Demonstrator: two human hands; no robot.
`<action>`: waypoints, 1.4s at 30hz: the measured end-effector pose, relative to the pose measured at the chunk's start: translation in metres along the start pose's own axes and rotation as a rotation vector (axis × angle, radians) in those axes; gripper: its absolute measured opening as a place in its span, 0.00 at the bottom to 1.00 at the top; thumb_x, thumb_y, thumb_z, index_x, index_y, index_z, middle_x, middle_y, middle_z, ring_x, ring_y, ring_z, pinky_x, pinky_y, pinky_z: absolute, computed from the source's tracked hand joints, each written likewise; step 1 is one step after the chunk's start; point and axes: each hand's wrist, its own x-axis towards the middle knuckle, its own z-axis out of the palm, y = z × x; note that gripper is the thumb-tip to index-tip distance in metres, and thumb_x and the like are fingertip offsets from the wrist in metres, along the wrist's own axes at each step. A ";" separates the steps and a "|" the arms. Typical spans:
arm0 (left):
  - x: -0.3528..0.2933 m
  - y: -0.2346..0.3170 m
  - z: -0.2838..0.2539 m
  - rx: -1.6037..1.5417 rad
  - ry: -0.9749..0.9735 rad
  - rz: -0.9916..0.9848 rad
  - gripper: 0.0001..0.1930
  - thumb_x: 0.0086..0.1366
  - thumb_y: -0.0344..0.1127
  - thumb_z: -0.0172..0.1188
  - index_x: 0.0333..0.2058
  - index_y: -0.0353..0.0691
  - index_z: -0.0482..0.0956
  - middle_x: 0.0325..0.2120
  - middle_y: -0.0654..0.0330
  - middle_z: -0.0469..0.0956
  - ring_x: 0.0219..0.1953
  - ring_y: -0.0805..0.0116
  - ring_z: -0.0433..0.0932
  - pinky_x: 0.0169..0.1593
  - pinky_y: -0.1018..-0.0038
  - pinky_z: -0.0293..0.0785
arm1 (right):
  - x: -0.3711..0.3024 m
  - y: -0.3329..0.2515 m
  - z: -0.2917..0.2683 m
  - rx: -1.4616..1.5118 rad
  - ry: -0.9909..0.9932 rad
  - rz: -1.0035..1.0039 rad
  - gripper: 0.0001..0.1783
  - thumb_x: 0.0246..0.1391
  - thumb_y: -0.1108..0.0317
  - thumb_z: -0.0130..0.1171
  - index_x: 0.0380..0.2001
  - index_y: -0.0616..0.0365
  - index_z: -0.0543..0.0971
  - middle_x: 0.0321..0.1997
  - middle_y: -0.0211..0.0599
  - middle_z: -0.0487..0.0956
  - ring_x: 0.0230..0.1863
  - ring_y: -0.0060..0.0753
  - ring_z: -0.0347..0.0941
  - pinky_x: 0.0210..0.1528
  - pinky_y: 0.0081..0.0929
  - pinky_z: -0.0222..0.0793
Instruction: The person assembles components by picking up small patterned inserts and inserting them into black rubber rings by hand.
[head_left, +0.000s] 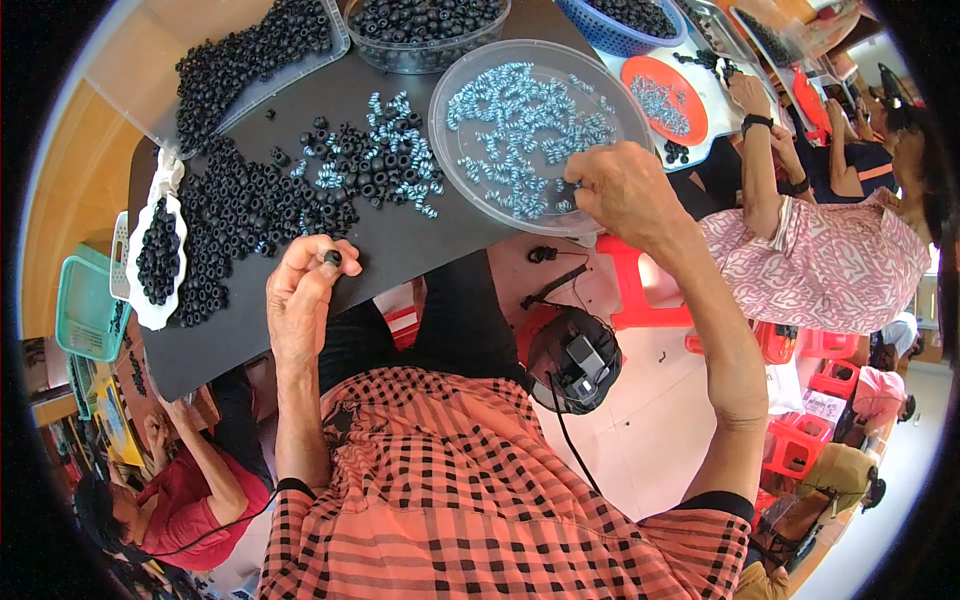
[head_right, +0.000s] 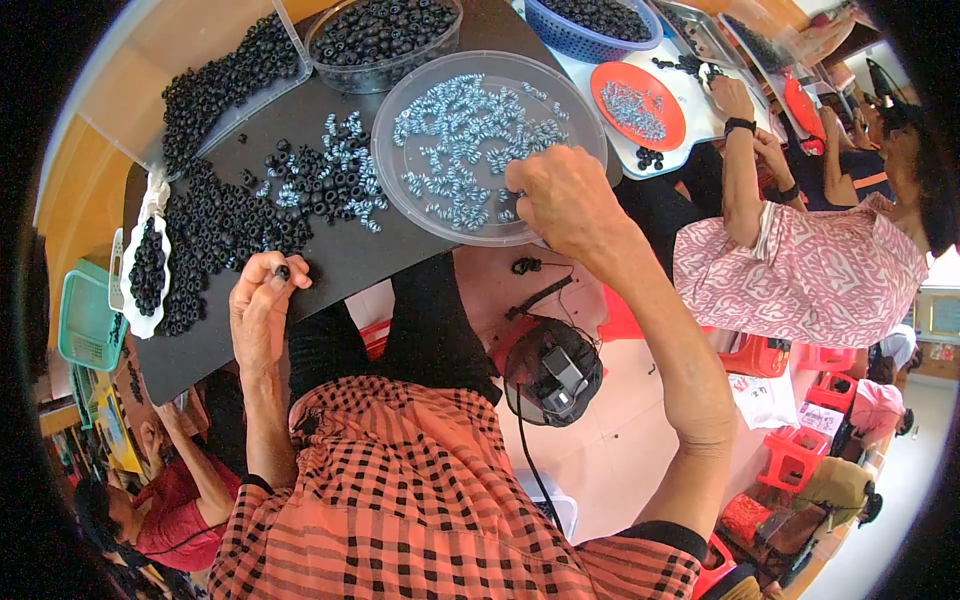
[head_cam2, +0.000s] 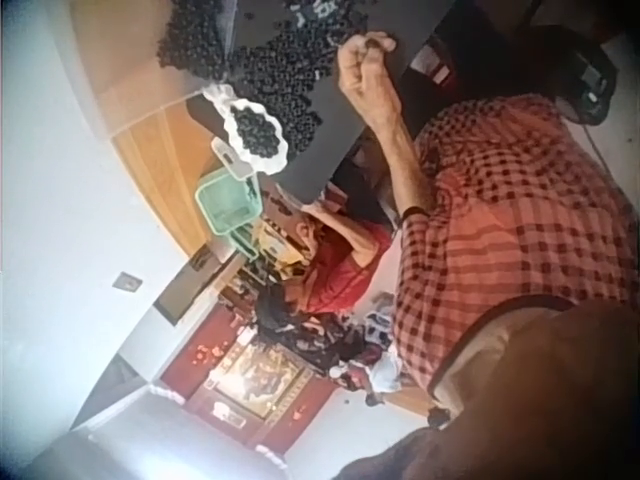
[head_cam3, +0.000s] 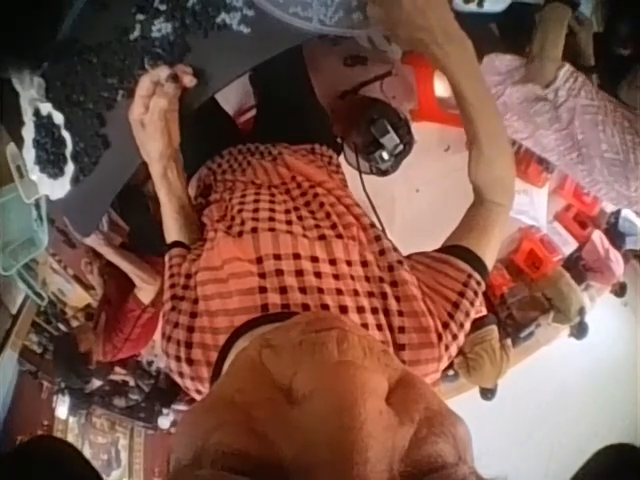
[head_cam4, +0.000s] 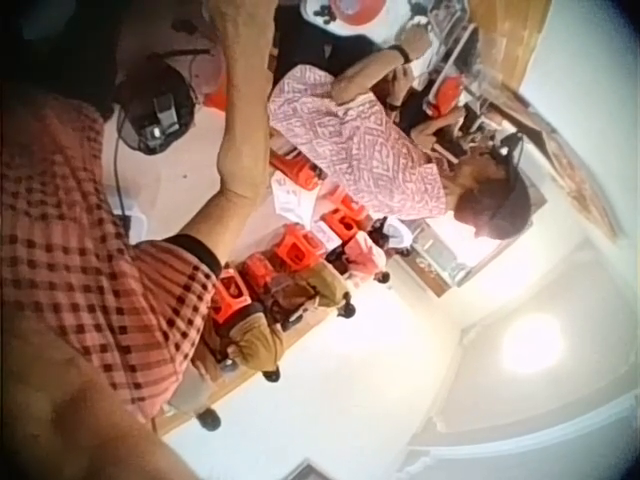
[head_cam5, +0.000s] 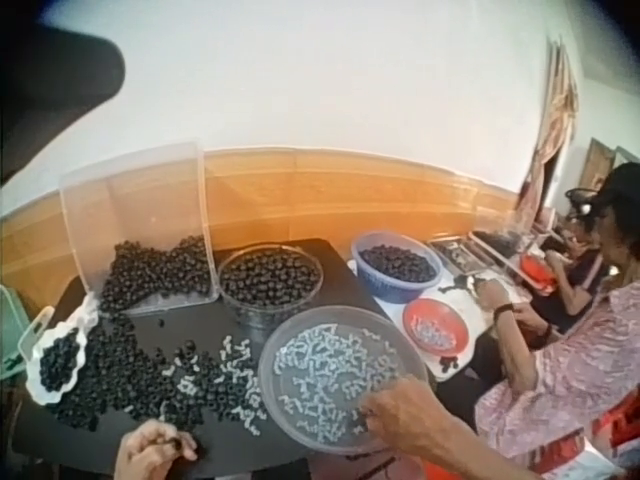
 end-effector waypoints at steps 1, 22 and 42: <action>-0.001 -0.001 -0.001 0.000 -0.001 -0.001 0.06 0.63 0.25 0.49 0.37 0.35 0.74 0.30 0.58 0.77 0.41 0.69 0.73 0.53 0.69 0.65 | -0.001 0.000 0.004 -0.001 0.002 -0.002 0.09 0.40 0.76 0.56 0.29 0.62 0.80 0.25 0.45 0.79 0.27 0.43 0.77 0.35 0.35 0.73; -0.016 -0.009 0.004 -0.066 -0.026 -0.100 0.06 0.63 0.22 0.52 0.38 0.35 0.74 0.34 0.65 0.76 0.39 0.78 0.76 0.46 0.79 0.72 | 0.129 -0.125 -0.023 0.850 0.546 -0.162 0.10 0.48 0.75 0.61 0.36 0.63 0.80 0.29 0.28 0.80 0.29 0.12 0.73 0.33 0.13 0.69; -0.023 -0.011 0.008 -0.003 -0.072 -0.061 0.07 0.61 0.23 0.52 0.38 0.35 0.75 0.31 0.64 0.78 0.31 0.82 0.75 0.32 0.84 0.70 | 0.125 -0.127 0.025 0.675 0.228 0.013 0.08 0.51 0.74 0.58 0.35 0.62 0.81 0.22 0.23 0.75 0.24 0.10 0.66 0.28 0.13 0.63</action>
